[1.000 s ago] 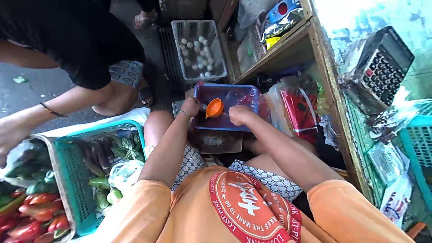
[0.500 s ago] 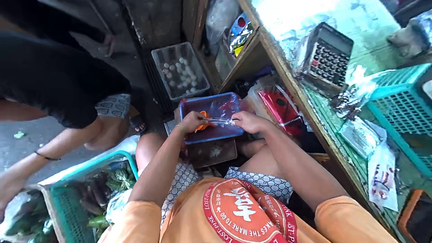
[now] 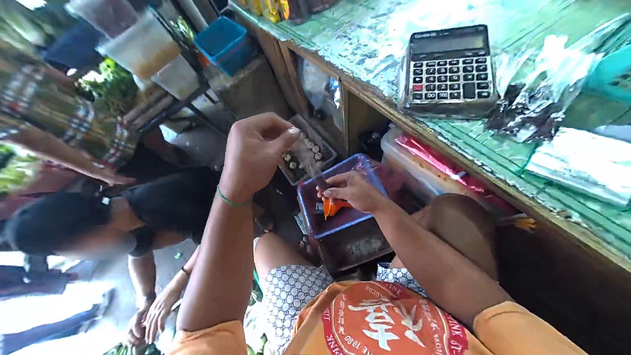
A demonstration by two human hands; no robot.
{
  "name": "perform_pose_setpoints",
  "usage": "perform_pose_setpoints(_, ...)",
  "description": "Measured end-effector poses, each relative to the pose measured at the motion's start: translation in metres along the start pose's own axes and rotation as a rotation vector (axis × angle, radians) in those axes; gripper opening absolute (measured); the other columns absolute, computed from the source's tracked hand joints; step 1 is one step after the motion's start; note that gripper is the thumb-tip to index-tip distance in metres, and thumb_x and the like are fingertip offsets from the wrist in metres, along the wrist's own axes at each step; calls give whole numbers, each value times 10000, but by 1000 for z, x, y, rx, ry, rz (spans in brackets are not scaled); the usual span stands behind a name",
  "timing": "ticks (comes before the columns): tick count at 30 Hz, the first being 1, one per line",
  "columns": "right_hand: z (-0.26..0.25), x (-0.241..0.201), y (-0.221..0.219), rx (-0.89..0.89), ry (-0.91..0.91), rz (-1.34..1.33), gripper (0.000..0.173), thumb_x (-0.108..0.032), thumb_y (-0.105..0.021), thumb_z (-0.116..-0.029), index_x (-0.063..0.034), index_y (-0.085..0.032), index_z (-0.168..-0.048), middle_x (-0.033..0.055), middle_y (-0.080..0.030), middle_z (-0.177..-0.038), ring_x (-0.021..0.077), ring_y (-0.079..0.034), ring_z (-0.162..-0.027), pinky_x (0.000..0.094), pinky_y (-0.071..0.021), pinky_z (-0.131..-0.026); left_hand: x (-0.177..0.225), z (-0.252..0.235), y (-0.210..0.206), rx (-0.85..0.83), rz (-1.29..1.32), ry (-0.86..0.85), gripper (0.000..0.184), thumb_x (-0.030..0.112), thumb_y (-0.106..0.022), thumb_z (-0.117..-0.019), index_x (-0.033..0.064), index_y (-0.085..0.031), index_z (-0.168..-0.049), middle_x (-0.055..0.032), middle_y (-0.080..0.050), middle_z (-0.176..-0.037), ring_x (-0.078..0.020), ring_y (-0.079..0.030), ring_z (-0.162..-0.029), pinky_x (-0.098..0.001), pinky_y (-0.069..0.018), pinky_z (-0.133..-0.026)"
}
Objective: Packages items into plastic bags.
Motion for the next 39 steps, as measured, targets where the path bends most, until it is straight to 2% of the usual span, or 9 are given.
perform_pose_setpoints(10, 15, -9, 4, -16, 41, -160, 137, -48, -613, -997, 29, -726, -984, 59, -746, -889, 109, -710, -805, 282, -604, -785, 32, -8, -5, 78, 29, -45, 55, 139, -706, -954, 89, -725, -947, 66, -729, -850, -22, -692, -779, -216, -597, -747)
perform_pose_setpoints(16, 13, -2, 15, 64, 7, -142, 142, -57, -606, -1011, 34, -709, -975, 65, -719, -872, 95, -678, -794, 273, -583, -784, 39, -5, -7, 30, 11, -80, 43, 184, -696, -974, 151, -723, -975, 80, -724, -840, -32, -684, -707, -188, -585, -652)
perform_pose_setpoints(19, 11, 3, 27, 191, -2, -8, 173, -116, -604, -1025, 13, -703, -1087, 76, -710, -884, 112, -668, -772, 281, -574, -750, 42, -6, -5, 13, 49, -155, 62, 147, -691, -976, 140, -721, -1030, 79, -731, -898, -40, -699, -766, -191, -597, -697)
perform_pose_setpoints(21, 11, 8, 36, 249, -42, 136, 237, -158, -588, -1036, -12, -659, -1209, 92, -699, -919, 145, -670, -794, 327, -574, -777, 37, -10, -9, -15, 122, -211, 60, 137, -681, -980, 136, -711, -1032, 75, -732, -951, -58, -708, -826, -223, -610, -760)
perform_pose_setpoints(27, 13, 21, 53, 441, -174, 201, 204, -177, -579, -1041, -27, -709, -1086, 104, -705, -922, 176, -673, -780, 373, -575, -757, -20, -28, -47, -119, 80, -75, 59, 99, -714, -927, 55, -736, -959, 15, -719, -943, -56, -684, -844, -260, -599, -793)
perform_pose_setpoints(31, 15, 28, 39, 446, -193, -223, 304, -244, -472, -1107, -14, -669, -1135, 76, -712, -906, 142, -684, -742, 298, -583, -686, -34, -28, -55, -134, 97, -51, 78, 104, -699, -947, 48, -751, -962, -20, -718, -1013, -87, -684, -911, -272, -594, -826)
perform_pose_setpoints(35, 9, 34, 9, 292, -289, -683, 569, -401, -251, -1139, 12, -639, -1189, 125, -740, -1021, 204, -729, -869, 355, -602, -775, -25, 10, -73, -237, 105, -49, 102, 152, -678, -971, 70, -737, -986, -38, -705, -1090, -135, -681, -966, -320, -598, -814)
perform_pose_setpoints(37, 9, 38, 10, 312, -318, -800, 577, -423, -262, -1135, 16, -634, -1174, 132, -742, -1009, 216, -737, -870, 368, -611, -776, -31, 46, -96, -289, 119, -46, 119, 193, -704, -954, 86, -755, -964, -57, -724, -1098, -198, -691, -1047, -397, -607, -881)
perform_pose_setpoints(39, 12, 43, 15, 352, -334, -822, 504, -363, -305, -1137, 17, -636, -1161, 120, -733, -978, 197, -728, -828, 346, -611, -762, -43, 91, -124, -305, 82, -16, 126, 196, -704, -945, 107, -792, -960, -42, -747, -1102, -198, -687, -1096, -407, -581, -954)
Point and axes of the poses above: each hand's wrist, its own z-axis away from the middle knuckle, its own y-axis out of the back of the hand, x = y × z, the point moved 9 cm from there along -z, towards the middle knuckle
